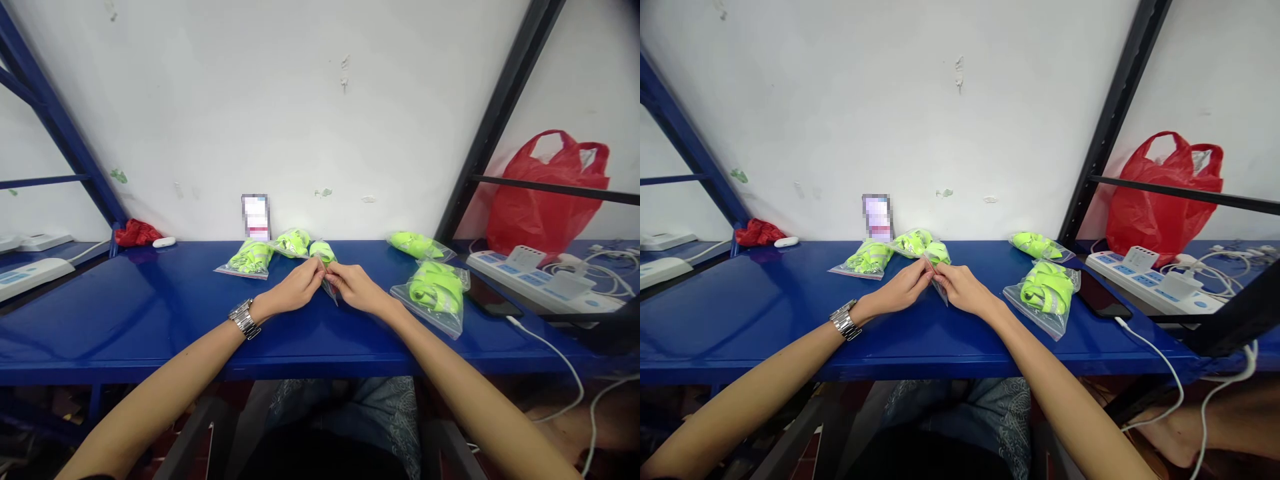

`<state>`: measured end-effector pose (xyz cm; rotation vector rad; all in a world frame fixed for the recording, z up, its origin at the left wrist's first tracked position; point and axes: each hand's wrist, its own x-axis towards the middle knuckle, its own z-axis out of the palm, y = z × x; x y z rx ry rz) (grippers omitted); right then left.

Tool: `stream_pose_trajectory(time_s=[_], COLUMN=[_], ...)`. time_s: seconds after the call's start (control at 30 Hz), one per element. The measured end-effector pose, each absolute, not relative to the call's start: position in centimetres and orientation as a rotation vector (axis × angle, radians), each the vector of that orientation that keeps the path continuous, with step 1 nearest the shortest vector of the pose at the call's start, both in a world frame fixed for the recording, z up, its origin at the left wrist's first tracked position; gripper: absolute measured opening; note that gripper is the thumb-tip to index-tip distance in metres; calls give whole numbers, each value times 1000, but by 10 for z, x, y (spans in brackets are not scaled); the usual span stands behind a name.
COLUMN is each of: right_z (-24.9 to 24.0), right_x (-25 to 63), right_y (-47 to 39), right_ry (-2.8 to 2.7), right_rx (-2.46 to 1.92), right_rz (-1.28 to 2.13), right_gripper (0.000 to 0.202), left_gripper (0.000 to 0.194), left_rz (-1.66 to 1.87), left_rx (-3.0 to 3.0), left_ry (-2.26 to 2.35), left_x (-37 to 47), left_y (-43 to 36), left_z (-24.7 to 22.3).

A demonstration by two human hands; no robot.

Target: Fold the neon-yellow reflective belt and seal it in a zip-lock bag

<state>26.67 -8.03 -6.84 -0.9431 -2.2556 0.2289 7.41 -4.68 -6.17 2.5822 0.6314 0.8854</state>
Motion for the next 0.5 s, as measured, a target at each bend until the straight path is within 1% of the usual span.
stream_pose_trajectory(time_s=[0.07,0.2,0.27,0.4,0.5], right_z=[-69,-74,-75,-74,-74], right_x=[265,259,261,271,273], right_y=[-81,-81,-80,-78,-80], right_ry=[-2267,-2278,-2243,-1953,-1732], right_rx=[-957,-1079,-1196,-1583,-1776], right_rz=[195,-61,-170,-329,-420], right_gripper=[22,14,11,11,13], left_gripper=[19,12,9,9,11], left_rz=[880,865,892,965,1110], left_rx=[2650,2819,2888,2936,2891], left_ry=[674,718,816,1074,1217], left_x=[75,77,77,75,76], left_y=[-47,-46,-46,-46,-47], left_z=[-62,-67,-71,-77,-76])
